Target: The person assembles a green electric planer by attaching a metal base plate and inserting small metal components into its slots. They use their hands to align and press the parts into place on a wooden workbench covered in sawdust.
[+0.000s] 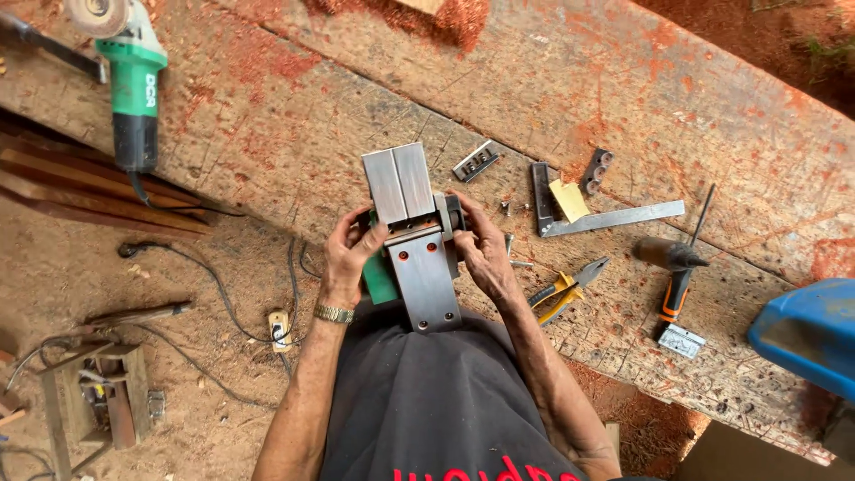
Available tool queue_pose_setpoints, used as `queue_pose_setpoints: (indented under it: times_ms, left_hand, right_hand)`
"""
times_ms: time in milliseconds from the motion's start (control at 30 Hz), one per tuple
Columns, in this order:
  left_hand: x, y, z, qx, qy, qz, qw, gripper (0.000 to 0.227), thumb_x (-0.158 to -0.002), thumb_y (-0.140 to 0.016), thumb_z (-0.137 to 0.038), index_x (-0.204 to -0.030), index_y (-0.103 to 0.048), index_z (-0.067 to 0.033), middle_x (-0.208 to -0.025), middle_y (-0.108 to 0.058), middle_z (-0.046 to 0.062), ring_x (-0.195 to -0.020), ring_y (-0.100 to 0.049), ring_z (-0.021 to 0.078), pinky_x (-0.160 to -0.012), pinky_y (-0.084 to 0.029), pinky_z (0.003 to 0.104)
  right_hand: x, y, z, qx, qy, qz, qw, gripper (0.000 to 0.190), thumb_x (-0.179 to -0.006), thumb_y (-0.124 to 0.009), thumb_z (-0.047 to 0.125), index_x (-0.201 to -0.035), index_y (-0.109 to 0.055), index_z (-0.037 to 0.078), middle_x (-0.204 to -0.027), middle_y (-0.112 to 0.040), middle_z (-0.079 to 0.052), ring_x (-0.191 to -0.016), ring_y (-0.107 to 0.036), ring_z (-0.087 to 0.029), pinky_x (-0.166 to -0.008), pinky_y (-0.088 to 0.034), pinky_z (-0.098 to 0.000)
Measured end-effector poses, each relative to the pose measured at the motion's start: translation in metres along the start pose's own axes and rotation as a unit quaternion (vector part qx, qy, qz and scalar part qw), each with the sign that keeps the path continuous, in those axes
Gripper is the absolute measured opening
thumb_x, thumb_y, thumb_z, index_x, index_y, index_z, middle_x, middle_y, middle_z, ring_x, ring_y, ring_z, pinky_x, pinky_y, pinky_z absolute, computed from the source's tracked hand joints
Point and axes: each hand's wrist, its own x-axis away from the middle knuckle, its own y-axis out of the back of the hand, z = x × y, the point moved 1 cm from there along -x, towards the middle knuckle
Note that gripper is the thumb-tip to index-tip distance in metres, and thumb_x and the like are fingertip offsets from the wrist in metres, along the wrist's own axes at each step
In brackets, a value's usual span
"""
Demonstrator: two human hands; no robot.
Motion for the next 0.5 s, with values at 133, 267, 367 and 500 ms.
queue_pose_setpoints:
  times_ms: [133,267,367,500]
  left_hand:
    - [0.008,-0.008,-0.006,-0.008,-0.038,-0.001,0.999,0.09,-0.069,-0.088,-0.051,-0.138,-0.055,-0.0025,-0.114,-0.071,0.005,-0.103,-0.068,0.0138,-0.091,-0.058,0.031]
    - [0.002,-0.005,0.008,0.059,-0.058,0.015,0.997,0.073,-0.08,-0.088,-0.038,-0.136,-0.056,-0.0034,-0.109,-0.07,0.008,-0.097,-0.066,0.0135,-0.087,-0.057,0.029]
    - [0.009,-0.007,0.002,0.075,-0.074,0.015,0.994,0.066,-0.083,-0.084,-0.031,-0.137,-0.054,-0.006,-0.108,-0.07,0.006,-0.095,-0.065,0.0119,-0.086,-0.056,0.028]
    - [0.004,-0.003,0.003,0.096,-0.083,0.018,0.992,0.062,-0.085,-0.081,-0.026,-0.138,-0.053,-0.0078,-0.11,-0.07,0.003,-0.097,-0.064,0.0095,-0.089,-0.055,0.026]
  right_hand:
    - [-0.003,0.019,0.013,-0.032,-0.011,0.053,0.998,0.056,-0.101,-0.053,0.013,-0.156,-0.041,0.012,-0.147,-0.057,-0.008,-0.13,-0.057,-0.018,-0.107,-0.05,-0.0363]
    - [-0.042,0.046,-0.014,0.158,-0.007,-0.059,0.986,0.04,-0.102,-0.066,0.029,-0.138,-0.064,0.012,-0.117,-0.066,-0.005,-0.108,-0.064,-0.018,-0.091,-0.056,-0.0336]
    - [-0.077,0.051,-0.034,0.419,0.094,-0.19,0.883,0.04,-0.093,-0.079,0.036,-0.122,-0.072,0.009,-0.103,-0.063,-0.008,-0.095,-0.062,-0.022,-0.079,-0.056,-0.0354]
    - [-0.102,0.045,-0.054,0.557,0.114,-0.163,0.806,0.051,-0.08,-0.086,0.043,-0.113,-0.071,0.007,-0.102,-0.063,-0.011,-0.093,-0.061,-0.025,-0.066,-0.053,-0.0358]
